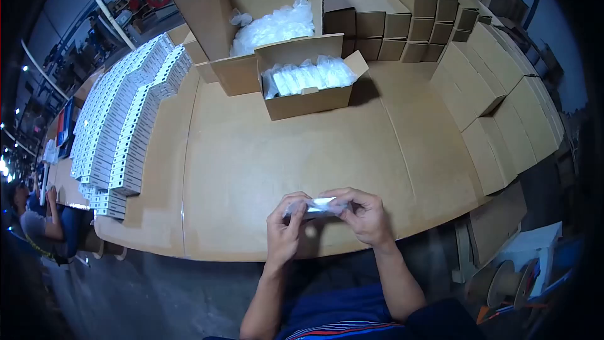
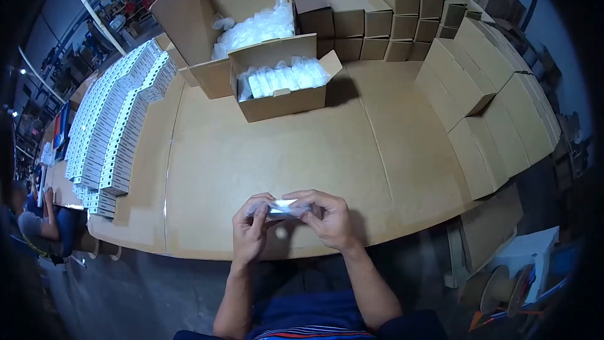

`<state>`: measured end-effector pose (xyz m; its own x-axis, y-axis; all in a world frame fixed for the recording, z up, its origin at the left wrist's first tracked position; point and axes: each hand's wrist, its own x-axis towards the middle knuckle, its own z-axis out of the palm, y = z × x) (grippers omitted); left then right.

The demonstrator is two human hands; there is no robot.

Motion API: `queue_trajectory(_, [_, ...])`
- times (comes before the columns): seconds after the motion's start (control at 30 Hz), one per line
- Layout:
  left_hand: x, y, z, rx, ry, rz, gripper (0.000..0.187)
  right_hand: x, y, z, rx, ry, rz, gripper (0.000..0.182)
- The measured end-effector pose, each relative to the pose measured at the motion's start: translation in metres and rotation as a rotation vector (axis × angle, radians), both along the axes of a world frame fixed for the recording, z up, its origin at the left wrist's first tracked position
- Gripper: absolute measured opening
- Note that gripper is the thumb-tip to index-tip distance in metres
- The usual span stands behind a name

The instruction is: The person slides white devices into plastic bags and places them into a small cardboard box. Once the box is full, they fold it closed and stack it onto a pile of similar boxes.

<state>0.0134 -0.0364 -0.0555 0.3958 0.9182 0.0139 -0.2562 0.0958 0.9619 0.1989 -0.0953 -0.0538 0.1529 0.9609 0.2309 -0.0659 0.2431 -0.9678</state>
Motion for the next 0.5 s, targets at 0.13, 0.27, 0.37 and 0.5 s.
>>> queue_trajectory(0.13, [0.004, 0.0, 0.01, -0.207, -0.046, 0.096, 0.023, -0.002, 0.0, 0.009, -0.012, 0.232, -0.259, 0.01])
queue_trajectory(0.27, [0.002, 0.004, 0.001, -0.129, 0.043, 0.121, 0.027, 0.011, 0.002, 0.013, 0.259, -0.068, -0.113, 0.022])
queue_trajectory(0.37, [0.007, 0.001, -0.001, -0.086, 0.027, 0.139, 0.025, 0.006, -0.001, 0.029, 0.121, -0.338, -0.015, 0.028])
queue_trajectory(0.5, [0.003, 0.002, -0.007, -0.15, -0.044, 0.14, 0.026, 0.007, -0.002, 0.019, 0.001, -0.286, -0.093, 0.034])
